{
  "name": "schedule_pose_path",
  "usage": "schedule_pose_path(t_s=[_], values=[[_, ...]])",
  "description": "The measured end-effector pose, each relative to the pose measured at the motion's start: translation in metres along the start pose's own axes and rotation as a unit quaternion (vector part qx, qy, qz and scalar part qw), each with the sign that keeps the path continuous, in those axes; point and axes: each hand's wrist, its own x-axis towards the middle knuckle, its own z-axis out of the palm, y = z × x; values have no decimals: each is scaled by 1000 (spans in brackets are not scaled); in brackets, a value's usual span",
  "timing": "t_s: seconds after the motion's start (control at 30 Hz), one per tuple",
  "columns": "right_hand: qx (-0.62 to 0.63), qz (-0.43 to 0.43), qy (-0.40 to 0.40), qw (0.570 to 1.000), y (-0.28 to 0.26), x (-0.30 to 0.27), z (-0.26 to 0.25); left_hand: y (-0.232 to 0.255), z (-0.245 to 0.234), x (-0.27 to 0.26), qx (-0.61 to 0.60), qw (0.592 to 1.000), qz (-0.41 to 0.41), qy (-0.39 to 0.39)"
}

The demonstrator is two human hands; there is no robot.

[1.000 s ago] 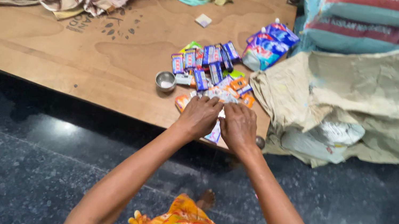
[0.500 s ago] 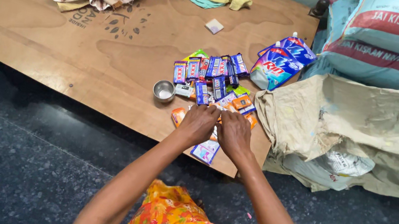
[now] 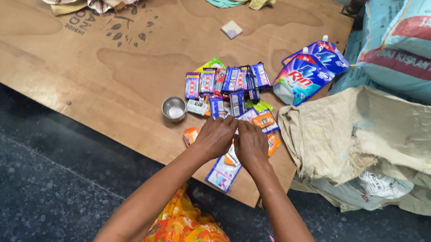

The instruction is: The person picks up small soap packets from a pile on a wooden board and places them one by one onto a shelf. The person handles packets of different brands and colors, stacking them neatly on the shelf.

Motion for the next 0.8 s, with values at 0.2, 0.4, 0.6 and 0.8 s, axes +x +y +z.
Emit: schedule_pose_path(t_s=[0.2, 0.4, 0.6, 0.8], values=[[37, 52, -29, 998, 4, 63, 37, -63, 10, 40, -24, 999, -25, -10], [51, 89, -81, 991, 13, 130, 92, -138, 40, 79, -31, 998, -33, -30], [73, 151, -143, 975, 33, 175, 147, -197, 87, 113, -54, 996, -37, -57], [105, 232, -194, 947, 57, 201, 204, -242, 129, 139, -111, 985, -67, -113]])
